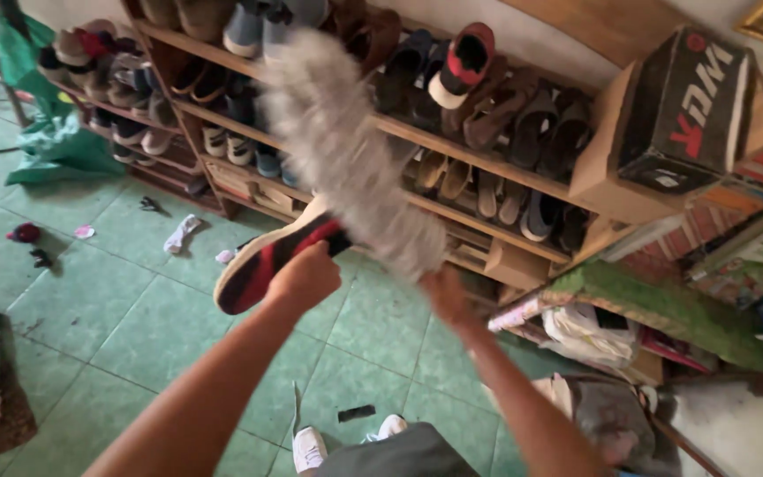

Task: Cleaning and dusting shoes on a shoe rack using a feather duster.

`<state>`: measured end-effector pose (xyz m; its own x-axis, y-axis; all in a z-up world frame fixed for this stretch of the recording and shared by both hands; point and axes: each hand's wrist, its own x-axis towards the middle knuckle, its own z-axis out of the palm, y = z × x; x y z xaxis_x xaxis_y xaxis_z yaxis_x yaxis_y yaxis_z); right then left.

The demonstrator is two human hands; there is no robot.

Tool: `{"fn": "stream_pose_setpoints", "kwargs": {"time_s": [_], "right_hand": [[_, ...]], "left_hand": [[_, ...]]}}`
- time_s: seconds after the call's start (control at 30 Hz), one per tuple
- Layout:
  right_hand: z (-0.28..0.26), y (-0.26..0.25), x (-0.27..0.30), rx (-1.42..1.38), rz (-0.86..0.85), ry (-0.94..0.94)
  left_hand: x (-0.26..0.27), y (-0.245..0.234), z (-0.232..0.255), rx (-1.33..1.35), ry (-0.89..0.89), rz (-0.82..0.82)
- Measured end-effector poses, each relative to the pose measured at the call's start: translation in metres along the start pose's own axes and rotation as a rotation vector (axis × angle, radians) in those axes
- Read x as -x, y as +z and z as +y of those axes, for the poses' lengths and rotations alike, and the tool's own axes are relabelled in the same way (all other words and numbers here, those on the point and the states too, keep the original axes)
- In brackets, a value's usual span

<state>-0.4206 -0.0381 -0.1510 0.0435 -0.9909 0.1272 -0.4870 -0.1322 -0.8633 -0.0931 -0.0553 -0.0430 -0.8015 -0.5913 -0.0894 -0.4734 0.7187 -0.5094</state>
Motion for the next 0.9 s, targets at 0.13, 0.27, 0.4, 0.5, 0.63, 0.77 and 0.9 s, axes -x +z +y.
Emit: {"fn": "stream_pose_setpoints", "kwargs": {"time_s": [0.13,0.27,0.4,0.5,0.63,0.77,0.9], "right_hand": [[-0.010,0.013,0.020,-0.171,0.030,-0.007],[0.075,0.025,0.025,-0.152,0.284,0.248],[-0.123,0.021,0.062,-0.910,0.158,0.665],[-0.035,0.040,0.065,-0.271,-0.074,0.230],[-0.026,0.037,0.052,-0.055,0.101,0.277],[-0.059,0.028,0.048,-0.366,-0.069,0.204],[-0.008,0.030,0.023,-0.013,0.152,-0.003]], "left_hand": [[0.031,-0.048,-0.017,-0.040,0.134,0.093],[0.041,-0.043,-0.001,0.029,0.079,0.161],[0.044,-0.069,0.016,0.412,-0.236,0.326],[0.048,-0.070,0.028,0.569,-0.215,0.563],[0.050,-0.046,0.051,0.641,-0.249,0.539],[0.050,-0.051,0.045,0.570,-0.217,0.631],[0.056,-0.075,0.033,0.646,-0.211,0.633]]}}
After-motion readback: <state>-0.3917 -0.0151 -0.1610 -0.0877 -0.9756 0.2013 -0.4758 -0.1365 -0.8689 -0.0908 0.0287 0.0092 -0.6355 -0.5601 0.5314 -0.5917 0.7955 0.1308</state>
